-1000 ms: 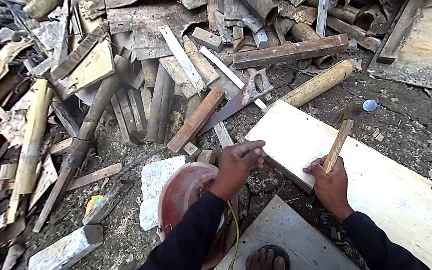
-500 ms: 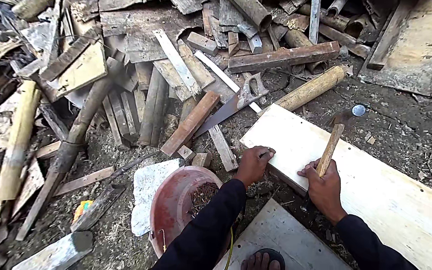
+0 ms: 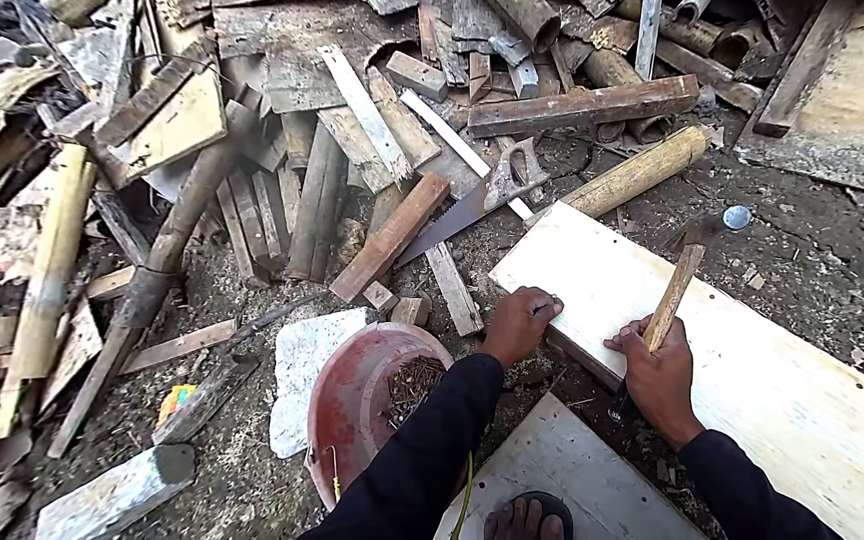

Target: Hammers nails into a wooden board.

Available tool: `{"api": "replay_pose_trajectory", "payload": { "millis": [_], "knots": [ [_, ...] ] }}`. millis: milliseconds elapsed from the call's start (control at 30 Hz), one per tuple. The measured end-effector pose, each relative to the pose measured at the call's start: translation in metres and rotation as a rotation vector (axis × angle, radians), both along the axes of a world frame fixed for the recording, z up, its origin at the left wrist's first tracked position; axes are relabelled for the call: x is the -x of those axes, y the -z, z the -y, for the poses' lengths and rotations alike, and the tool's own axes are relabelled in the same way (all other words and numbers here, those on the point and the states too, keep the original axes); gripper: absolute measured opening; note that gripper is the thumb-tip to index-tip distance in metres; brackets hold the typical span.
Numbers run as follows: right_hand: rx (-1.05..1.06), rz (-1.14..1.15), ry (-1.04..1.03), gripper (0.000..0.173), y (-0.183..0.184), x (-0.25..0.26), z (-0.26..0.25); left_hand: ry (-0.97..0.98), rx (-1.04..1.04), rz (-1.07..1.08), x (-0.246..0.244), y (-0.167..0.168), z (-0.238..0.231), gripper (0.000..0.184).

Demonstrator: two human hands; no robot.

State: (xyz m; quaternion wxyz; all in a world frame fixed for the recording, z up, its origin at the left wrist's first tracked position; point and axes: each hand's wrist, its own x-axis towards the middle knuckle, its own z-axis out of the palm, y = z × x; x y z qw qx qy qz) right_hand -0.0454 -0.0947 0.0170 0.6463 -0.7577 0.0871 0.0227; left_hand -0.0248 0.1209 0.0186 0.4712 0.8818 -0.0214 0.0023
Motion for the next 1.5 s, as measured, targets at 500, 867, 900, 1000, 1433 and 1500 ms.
{"api": "replay_pose_trajectory", "payload": {
  "millis": [500, 867, 900, 1000, 1433, 1500],
  "knots": [
    [0.225, 0.045, -0.111, 0.041, -0.034, -0.009, 0.028, 0.047, -0.177, 0.187, 0.003, 0.007, 0.012, 0.021],
    [0.678, 0.174, -0.510, 0.040, -0.102, 0.013, 0.051, 0.057, -0.171, 0.205, 0.003, 0.005, 0.010, 0.020],
    [0.728, 0.239, -0.501, 0.040, -0.103, 0.011, 0.047, 0.047, -0.176, 0.223, 0.003, 0.009, 0.010, 0.019],
    [0.891, 0.161, -0.642, 0.036, -0.095, 0.007, 0.042, 0.052, -0.190, 0.237, 0.005, 0.007, 0.011, 0.018],
    [0.827, 0.114, -0.586, 0.038, -0.096, 0.021, 0.030, 0.061, -0.181, 0.223, 0.007, 0.010, 0.010, 0.018],
    [0.789, 0.259, -0.482, 0.038, -0.091, 0.028, 0.029, 0.050, -0.173, 0.232, 0.008, 0.016, 0.010, 0.019]
  ]
}}
